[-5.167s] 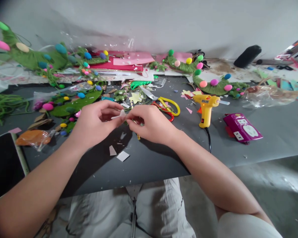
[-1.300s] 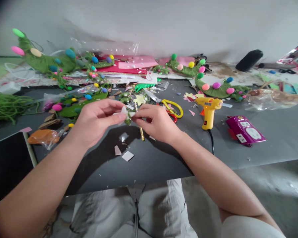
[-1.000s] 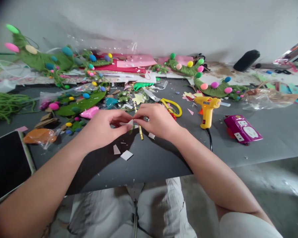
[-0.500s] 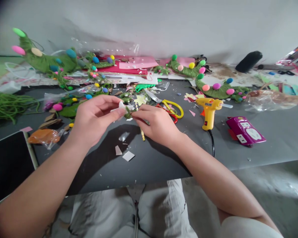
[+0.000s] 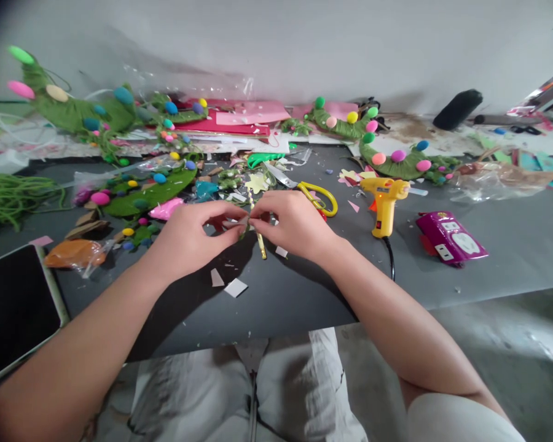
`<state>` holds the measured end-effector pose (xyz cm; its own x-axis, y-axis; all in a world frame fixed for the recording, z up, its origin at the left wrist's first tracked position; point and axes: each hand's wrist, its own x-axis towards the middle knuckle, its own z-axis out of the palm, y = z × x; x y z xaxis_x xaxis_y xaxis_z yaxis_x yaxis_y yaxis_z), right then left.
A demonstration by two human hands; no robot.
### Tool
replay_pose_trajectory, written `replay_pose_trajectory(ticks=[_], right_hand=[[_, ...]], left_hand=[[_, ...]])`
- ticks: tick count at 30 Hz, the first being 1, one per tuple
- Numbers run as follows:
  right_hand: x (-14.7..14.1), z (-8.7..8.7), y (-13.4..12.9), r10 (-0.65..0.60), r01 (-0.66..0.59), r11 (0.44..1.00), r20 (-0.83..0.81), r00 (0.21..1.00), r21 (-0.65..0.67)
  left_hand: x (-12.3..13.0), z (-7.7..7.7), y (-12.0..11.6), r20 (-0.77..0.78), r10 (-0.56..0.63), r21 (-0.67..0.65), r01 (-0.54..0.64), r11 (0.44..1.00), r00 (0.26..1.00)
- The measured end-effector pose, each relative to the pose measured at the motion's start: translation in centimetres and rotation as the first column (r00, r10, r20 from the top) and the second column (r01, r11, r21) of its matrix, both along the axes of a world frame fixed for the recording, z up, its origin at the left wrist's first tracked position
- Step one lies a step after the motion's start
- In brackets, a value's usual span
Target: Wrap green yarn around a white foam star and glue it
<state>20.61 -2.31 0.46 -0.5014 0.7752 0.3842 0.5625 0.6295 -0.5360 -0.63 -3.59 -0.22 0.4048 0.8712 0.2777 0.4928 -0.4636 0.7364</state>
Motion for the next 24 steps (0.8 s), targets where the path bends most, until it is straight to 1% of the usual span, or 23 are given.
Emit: replay_pose_trajectory(ticks=[2, 4, 6, 8, 9, 11, 14, 15, 17, 19, 21, 24], right_hand=[[-0.3, 0.0, -0.3, -0.001, 0.0, 0.999, -0.046, 0.999, -0.038], [-0.5, -0.1, -0.5, 0.012, -0.014, 1.0, -0.072, 0.997, -0.027], [-0.5, -0.3, -0.6, 0.039, -0.036, 0.999, -0.068, 0.997, 0.038], [-0.5, -0.5, -0.7, 0.051, -0.046, 0.992, -0.046, 0.998, 0.114], [-0.5, -0.5, -0.8, 0.048, -0.043, 0.989, -0.035, 0.998, 0.142], [-0.5, -0.6, -0.8, 0.037, -0.032, 0.985, -0.025, 0.999, 0.168], [-0.4, -0.6, -0.7, 0.052, -0.042, 0.99, -0.073, 0.996, 0.136], [-0.3, -0.5, -0.6, 0.063, -0.053, 0.993, -0.094, 0.994, 0.109], [-0.1, -0.5, -0.3, 0.083, -0.079, 0.996, -0.11, 0.99, 0.044], [0.2, -0.5, 0.0, 0.081, -0.081, 0.997, -0.111, 0.99, 0.004], [0.4, -0.4, 0.3, 0.069, -0.07, 0.998, -0.108, 0.992, -0.004], [0.6, -0.2, 0.4, 0.059, -0.058, 0.998, -0.069, 0.996, 0.021]], left_hand=[[0.1, 0.0, 0.0, 0.045, 0.03, 0.012, -0.03, 0.999, 0.999], [0.1, 0.1, 0.0, 0.11, 0.084, 0.042, -0.089, 0.995, 0.99], [0.1, 0.1, 0.1, 0.21, 0.155, 0.053, -0.17, 0.984, 0.965], [0.1, 0.1, 0.3, 0.323, 0.211, 0.013, -0.227, 0.974, 0.922], [0.1, 0.1, 0.4, 0.375, 0.224, -0.025, -0.232, 0.973, 0.899], [0.0, 0.0, 0.6, 0.47, 0.222, -0.115, -0.19, 0.975, 0.854], [-0.2, 0.1, 0.7, 0.567, 0.183, -0.254, -0.041, 0.966, 0.803], [-0.3, 0.2, 0.7, 0.572, 0.171, -0.294, 0.006, 0.956, 0.802], [-0.5, 0.5, 0.7, 0.54, 0.148, -0.36, 0.068, 0.931, 0.829], [-0.6, 0.6, 0.5, 0.479, 0.119, -0.394, 0.091, 0.915, 0.87], [-0.6, 0.7, 0.4, 0.405, 0.081, -0.392, 0.093, 0.915, 0.911], [-0.4, 0.4, 0.2, 0.279, 0.043, -0.334, 0.055, 0.941, 0.959]])
